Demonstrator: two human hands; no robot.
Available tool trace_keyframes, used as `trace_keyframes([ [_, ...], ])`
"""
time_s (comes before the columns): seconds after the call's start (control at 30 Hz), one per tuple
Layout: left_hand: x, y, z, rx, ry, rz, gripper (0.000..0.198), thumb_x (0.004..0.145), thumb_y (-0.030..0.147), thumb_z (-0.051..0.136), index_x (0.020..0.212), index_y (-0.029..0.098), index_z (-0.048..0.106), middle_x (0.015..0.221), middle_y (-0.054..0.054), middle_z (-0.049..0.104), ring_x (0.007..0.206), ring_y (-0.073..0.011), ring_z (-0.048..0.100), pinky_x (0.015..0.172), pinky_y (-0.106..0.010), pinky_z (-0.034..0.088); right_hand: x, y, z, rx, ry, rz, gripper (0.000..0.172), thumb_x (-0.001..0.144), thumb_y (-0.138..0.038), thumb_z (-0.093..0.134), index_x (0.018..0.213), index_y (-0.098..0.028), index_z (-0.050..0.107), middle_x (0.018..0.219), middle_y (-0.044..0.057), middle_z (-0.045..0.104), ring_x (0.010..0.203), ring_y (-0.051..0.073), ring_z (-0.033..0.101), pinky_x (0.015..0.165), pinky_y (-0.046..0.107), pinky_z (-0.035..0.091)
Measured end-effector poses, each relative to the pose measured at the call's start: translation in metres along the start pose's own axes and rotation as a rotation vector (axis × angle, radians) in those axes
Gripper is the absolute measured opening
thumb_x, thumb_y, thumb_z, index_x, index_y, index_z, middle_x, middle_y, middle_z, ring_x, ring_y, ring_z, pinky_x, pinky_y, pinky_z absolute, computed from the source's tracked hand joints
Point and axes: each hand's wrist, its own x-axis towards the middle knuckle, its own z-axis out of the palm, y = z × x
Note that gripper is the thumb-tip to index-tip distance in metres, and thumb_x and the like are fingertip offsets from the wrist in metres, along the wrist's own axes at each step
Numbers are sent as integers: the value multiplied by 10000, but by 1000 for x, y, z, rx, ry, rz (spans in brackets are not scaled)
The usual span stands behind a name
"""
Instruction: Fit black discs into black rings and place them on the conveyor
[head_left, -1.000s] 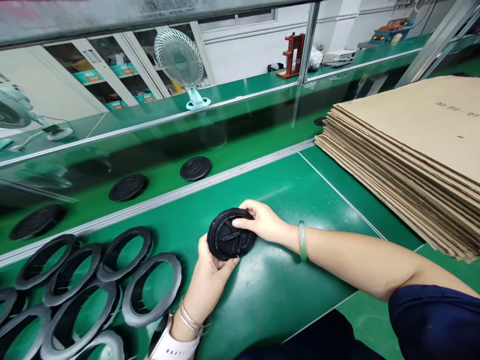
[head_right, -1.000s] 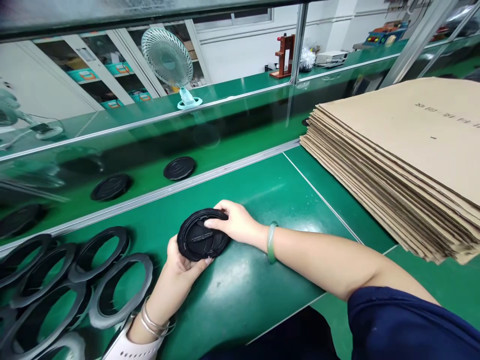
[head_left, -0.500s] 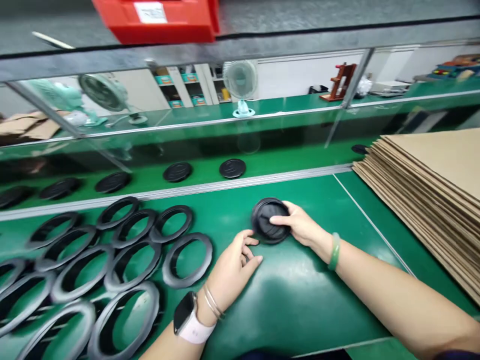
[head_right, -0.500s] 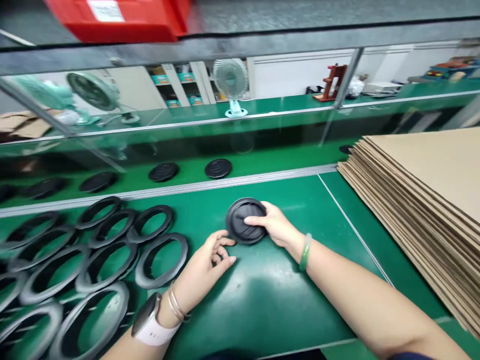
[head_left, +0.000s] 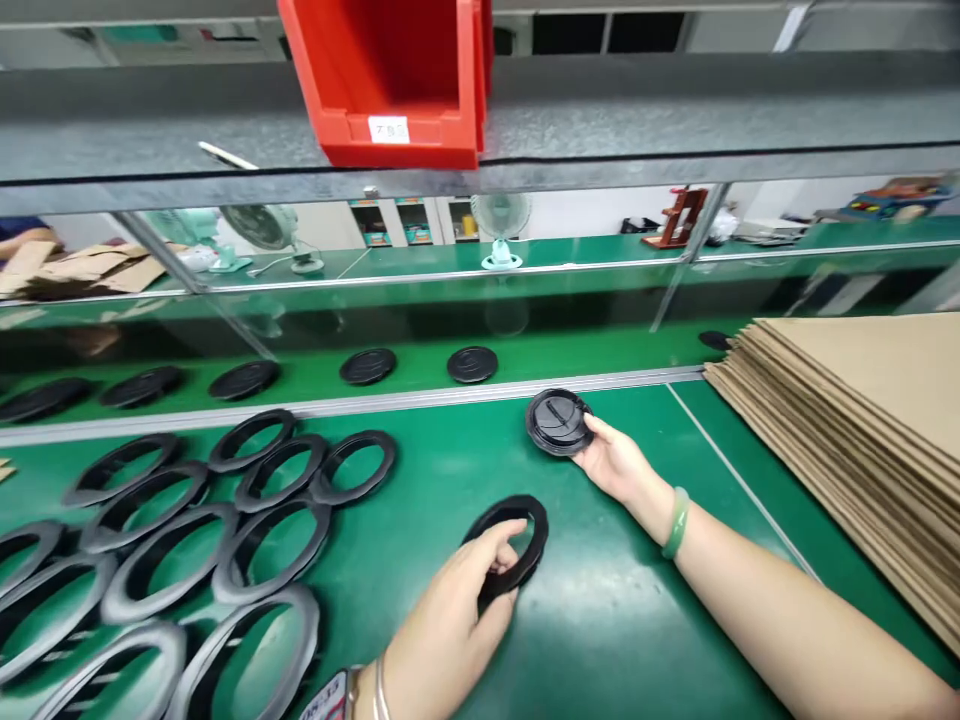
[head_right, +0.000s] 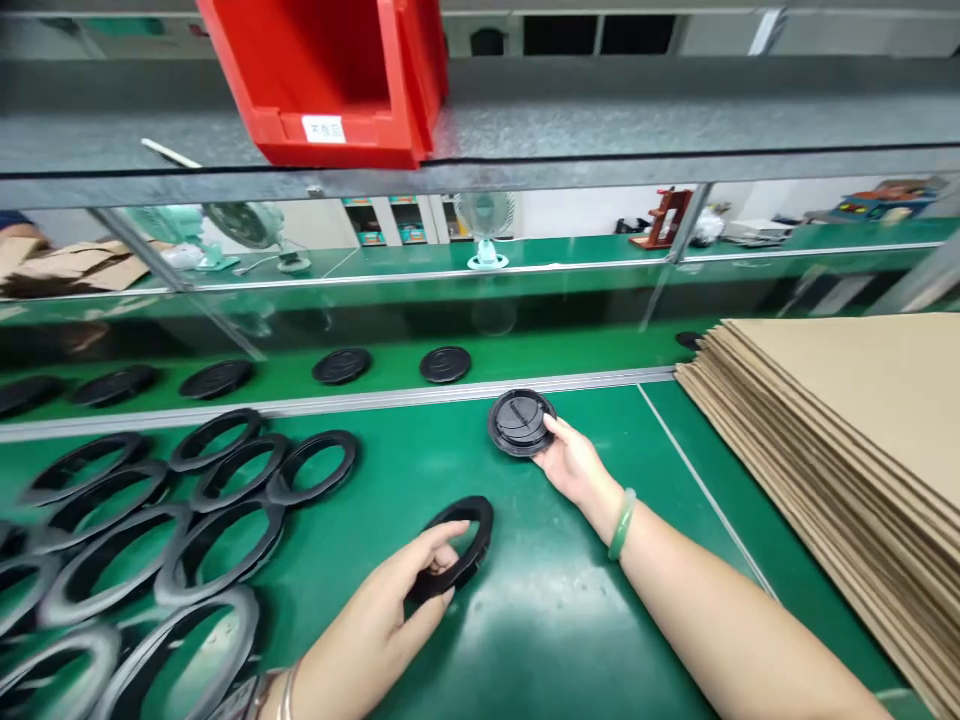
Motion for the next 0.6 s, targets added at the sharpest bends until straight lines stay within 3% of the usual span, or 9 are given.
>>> trace_keyframes([
  [0.07, 16, 12, -7, -218, -56, -55, 365, 891, 239, 571, 1255, 254, 604, 967, -31, 685, 915, -198, 641, 903, -345, 507, 5, -2, -2, -93, 1, -119, 283, 839, -295, 683, 1104, -207, 634, 1155, 73, 714, 1048, 244, 682, 938, 439, 561],
  [0.13, 33, 13, -15, -449, -82, -119, 209, 891, 341, 614, 1020, 199, 697, 834, -22, 692, 806, -181, 644, 818, -306, 521, 12, -7, -3, -242, 25, -277, 391, 806, -361, 721, 1151, -207, 620, 1196, 80, 695, 1113, 258, 654, 989, 460, 523],
  [0.2, 45, 3, -21, -717, -48, -214, 229, 877, 387, 648, 811, 173, 699, 761, -21, 687, 789, -181, 660, 810, -299, 537, 22, -14, -2, -455, 101, -501, 471, 813, -402, 708, 1228, -212, 592, 1280, 82, 652, 1209, 254, 597, 1076, 460, 450],
  [0.27, 54, -13, -22, -997, 37, -368, 206, 850, 342, 692, 753, 160, 702, 782, -38, 711, 874, -219, 705, 896, -363, 555, 36, -23, 1, -750, 180, -704, 472, 871, -397, 643, 1304, -230, 556, 1368, 72, 595, 1299, 235, 523, 1153, 439, 358],
  [0.33, 59, -30, -20, -1221, 89, -501, 120, 818, 272, 720, 860, 162, 743, 908, -73, 760, 1014, -292, 720, 993, -484, 533, 55, -30, 6, -1077, 184, -784, 420, 933, -355, 572, 1344, -274, 538, 1448, 38, 531, 1386, 215, 426, 1199, 432, 273],
  [0.43, 65, -48, -18, -1336, 99, -519, 393, 752, 230, 771, 1141, 252, 714, 1074, -71, 779, 1171, -362, 662, 1090, -566, 444, 89, -34, 16, -1374, 122, -746, 349, 917, -276, 621, 1260, -343, 608, 1499, -45, 479, 1472, 218, 282, 1228, 468, 172],
  [0.53, 70, -58, -18, -1263, 135, -489, 756, 666, 261, 846, 1358, 361, 558, 1021, -31, 797, 1214, -367, 630, 1131, -534, 402, 121, -31, 20, -1492, 93, -684, 389, 769, -276, 800, 1135, -337, 681, 1408, -74, 574, 1440, 273, 345, 1219, 490, 173],
  [0.6, 74, -64, -20, -1212, 167, -505, 818, 662, 334, 852, 1408, 323, 518, 1058, -54, 794, 1239, -367, 611, 1126, -506, 415, 137, -34, 17, -1552, 111, -665, 399, 781, -344, 799, 1161, -322, 676, 1397, -68, 585, 1418, 262, 386, 1213, 440, 203],
])
